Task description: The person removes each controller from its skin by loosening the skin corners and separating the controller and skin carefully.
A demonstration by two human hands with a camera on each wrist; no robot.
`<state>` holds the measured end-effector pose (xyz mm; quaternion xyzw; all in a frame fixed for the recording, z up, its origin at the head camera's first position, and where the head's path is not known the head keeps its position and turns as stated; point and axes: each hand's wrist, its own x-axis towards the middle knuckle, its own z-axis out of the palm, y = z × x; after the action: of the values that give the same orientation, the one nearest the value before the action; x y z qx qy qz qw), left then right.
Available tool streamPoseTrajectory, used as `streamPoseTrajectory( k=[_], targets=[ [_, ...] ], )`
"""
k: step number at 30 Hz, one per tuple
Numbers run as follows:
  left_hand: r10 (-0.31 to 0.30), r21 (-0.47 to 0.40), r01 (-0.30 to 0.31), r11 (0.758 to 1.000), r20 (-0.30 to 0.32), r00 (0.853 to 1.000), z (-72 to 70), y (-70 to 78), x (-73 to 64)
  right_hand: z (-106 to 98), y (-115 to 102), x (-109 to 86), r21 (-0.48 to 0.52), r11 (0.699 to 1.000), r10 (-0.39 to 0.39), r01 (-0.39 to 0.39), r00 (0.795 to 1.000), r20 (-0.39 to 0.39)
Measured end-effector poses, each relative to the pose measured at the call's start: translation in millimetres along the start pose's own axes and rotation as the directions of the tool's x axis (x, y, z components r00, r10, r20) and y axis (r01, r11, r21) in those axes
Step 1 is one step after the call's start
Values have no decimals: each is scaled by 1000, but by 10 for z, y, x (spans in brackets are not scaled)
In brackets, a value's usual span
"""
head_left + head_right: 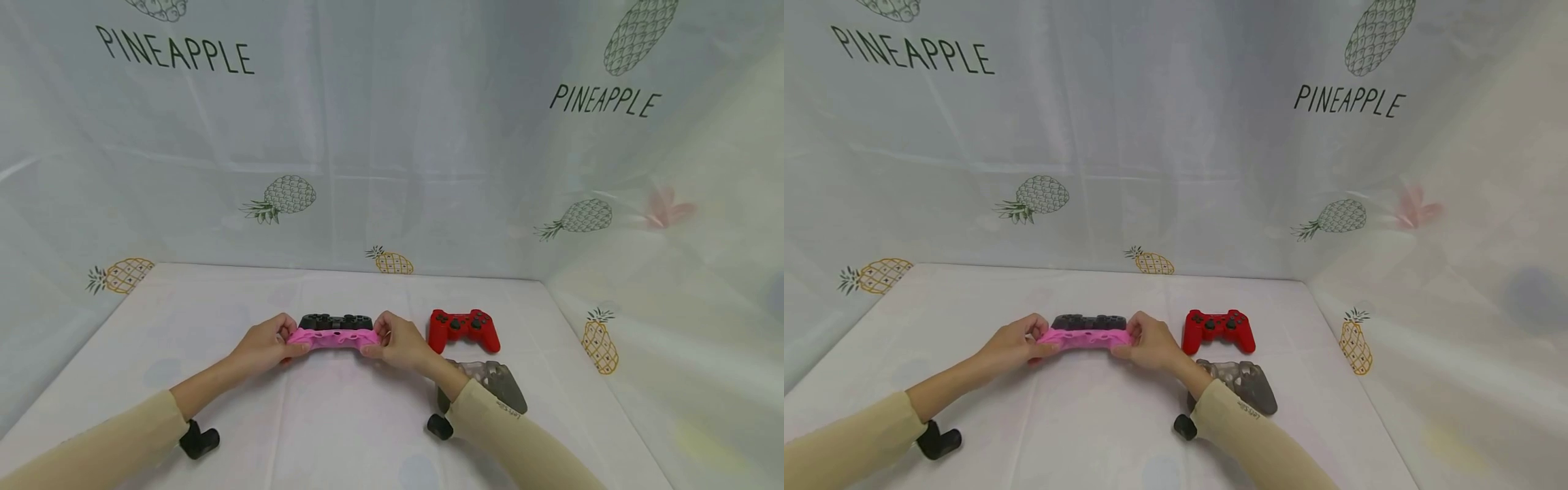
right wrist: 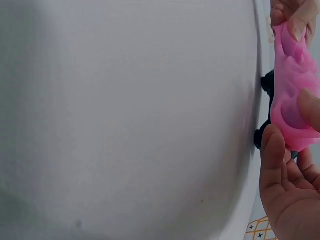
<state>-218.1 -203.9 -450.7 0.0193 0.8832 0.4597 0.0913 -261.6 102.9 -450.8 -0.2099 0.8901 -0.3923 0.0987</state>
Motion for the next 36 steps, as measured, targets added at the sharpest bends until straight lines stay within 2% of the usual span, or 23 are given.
streamPoseTrajectory(
  k=[6,12,21,36],
  targets=[
    [-2,-1,2,1000,-9,1000,13,-1,-5,-17,0,6,11,1000,23,-23,1000,1],
    [-5,-1,5,1000,-5,1000,3,0,3,-14,-1,30,-14,1000,-4,4,1000,16],
    [4,12,-4,1000,-7,1000,5,-3,26,-2,-13,6,-47,995,-85,85,996,6],
    [55,57,-54,997,-8,998,58,-15,-41,69,27,-8,-68,992,-109,107,994,-19]
  ],
)
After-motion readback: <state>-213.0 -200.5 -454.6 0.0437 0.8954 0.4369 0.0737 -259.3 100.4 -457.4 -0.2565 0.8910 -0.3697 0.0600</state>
